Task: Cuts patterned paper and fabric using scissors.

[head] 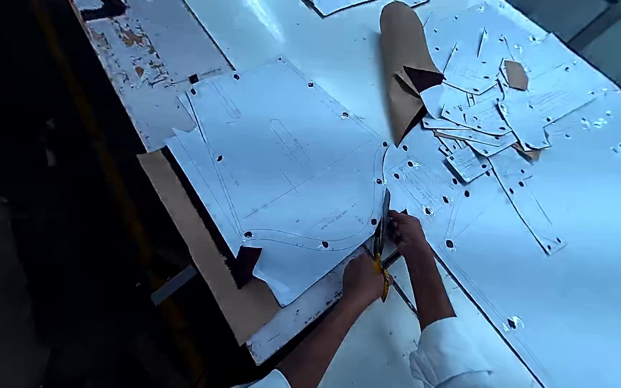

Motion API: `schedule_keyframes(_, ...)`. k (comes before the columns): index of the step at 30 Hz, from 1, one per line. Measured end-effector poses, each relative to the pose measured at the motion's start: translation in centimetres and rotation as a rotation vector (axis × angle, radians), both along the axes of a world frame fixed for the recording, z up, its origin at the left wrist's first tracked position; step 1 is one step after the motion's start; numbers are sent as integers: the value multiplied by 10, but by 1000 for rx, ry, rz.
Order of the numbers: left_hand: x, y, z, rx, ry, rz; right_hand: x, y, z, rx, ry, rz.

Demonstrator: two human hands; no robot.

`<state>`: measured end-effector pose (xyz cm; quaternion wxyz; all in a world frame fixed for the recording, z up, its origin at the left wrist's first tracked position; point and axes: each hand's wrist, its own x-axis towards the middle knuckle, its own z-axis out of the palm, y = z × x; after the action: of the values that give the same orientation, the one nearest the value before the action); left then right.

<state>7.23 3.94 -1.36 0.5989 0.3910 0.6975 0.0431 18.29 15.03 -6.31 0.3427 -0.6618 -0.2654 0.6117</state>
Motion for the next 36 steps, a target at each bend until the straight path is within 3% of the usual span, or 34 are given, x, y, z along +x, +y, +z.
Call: schedule_keyframes(36,3,11,-7,23,-101,117,2,-1,-2,7,-42,17)
